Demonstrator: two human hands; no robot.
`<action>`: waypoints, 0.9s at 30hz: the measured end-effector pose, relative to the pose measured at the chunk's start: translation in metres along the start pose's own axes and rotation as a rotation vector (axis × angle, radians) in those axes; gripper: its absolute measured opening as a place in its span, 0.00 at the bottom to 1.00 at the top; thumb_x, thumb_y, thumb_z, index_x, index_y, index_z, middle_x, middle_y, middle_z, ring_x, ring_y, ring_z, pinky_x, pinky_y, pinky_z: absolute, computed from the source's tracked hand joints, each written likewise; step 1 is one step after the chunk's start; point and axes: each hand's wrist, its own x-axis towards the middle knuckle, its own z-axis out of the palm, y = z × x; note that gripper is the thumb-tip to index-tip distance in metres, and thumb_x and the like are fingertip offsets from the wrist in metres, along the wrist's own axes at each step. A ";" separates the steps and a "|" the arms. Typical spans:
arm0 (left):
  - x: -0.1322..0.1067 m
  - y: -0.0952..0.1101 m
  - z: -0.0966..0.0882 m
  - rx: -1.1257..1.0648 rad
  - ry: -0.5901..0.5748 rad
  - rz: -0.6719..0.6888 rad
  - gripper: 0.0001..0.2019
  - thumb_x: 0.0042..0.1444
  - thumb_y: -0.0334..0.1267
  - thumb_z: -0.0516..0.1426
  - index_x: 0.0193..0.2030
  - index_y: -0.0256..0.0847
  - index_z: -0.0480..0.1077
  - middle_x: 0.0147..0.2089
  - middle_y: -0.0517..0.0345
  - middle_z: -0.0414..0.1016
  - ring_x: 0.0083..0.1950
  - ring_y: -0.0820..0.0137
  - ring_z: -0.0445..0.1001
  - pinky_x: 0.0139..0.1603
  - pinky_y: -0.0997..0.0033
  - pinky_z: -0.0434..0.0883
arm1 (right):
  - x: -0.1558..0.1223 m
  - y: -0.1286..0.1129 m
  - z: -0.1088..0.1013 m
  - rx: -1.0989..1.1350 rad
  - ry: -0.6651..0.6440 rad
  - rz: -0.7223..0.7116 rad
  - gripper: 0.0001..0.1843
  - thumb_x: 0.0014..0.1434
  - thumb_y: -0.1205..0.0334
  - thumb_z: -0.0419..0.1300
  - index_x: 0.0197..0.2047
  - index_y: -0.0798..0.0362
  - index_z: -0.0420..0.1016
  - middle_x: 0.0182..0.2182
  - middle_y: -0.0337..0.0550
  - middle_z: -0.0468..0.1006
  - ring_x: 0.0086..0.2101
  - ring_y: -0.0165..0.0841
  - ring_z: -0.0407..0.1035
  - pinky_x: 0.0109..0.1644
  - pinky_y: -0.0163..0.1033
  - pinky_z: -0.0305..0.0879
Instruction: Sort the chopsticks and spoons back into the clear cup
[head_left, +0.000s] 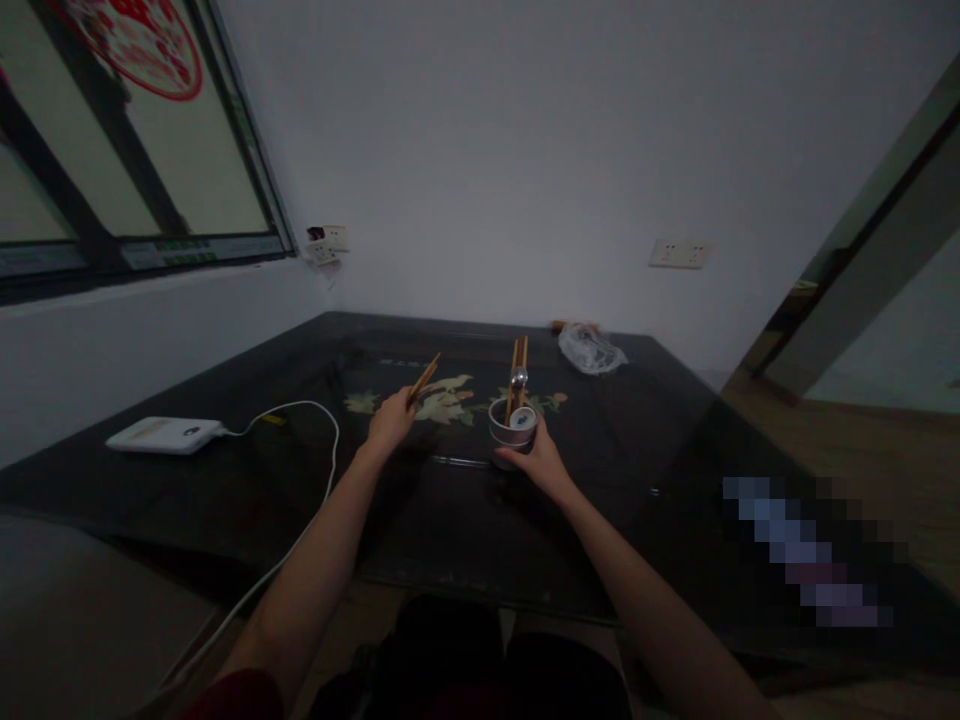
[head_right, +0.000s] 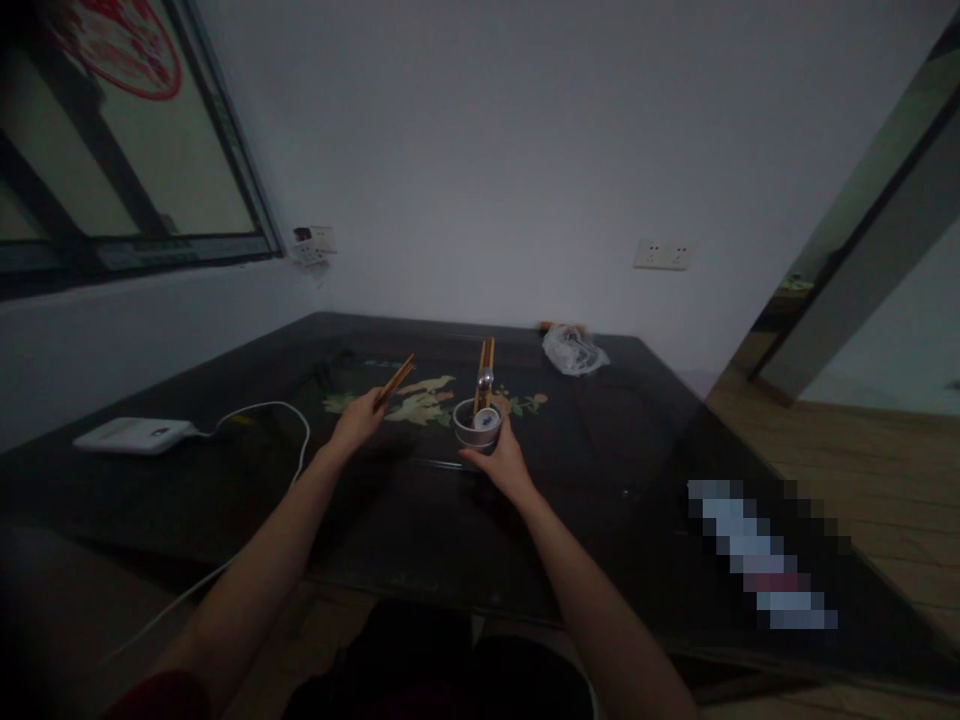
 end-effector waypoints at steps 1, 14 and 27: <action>0.000 -0.001 0.001 -0.001 -0.006 -0.001 0.16 0.60 0.36 0.51 0.55 0.42 0.64 0.49 0.48 0.75 0.49 0.61 0.74 0.47 0.67 0.68 | 0.000 0.000 0.000 -0.004 -0.003 0.000 0.48 0.40 0.52 0.70 0.61 0.55 0.53 0.54 0.54 0.69 0.54 0.43 0.65 0.60 0.48 0.58; -0.006 0.003 0.019 0.098 -0.120 0.029 0.16 0.60 0.38 0.52 0.55 0.43 0.67 0.48 0.48 0.75 0.50 0.62 0.73 0.50 0.69 0.67 | -0.001 -0.004 0.000 0.013 -0.020 -0.026 0.47 0.42 0.54 0.70 0.61 0.52 0.53 0.55 0.52 0.69 0.55 0.42 0.64 0.60 0.48 0.57; -0.005 -0.004 0.031 0.196 -0.107 0.055 0.17 0.60 0.36 0.50 0.55 0.42 0.67 0.47 0.47 0.69 0.49 0.62 0.70 0.50 0.67 0.66 | 0.000 -0.006 0.000 0.004 -0.020 -0.026 0.47 0.41 0.53 0.70 0.61 0.52 0.53 0.54 0.53 0.69 0.54 0.44 0.64 0.60 0.50 0.57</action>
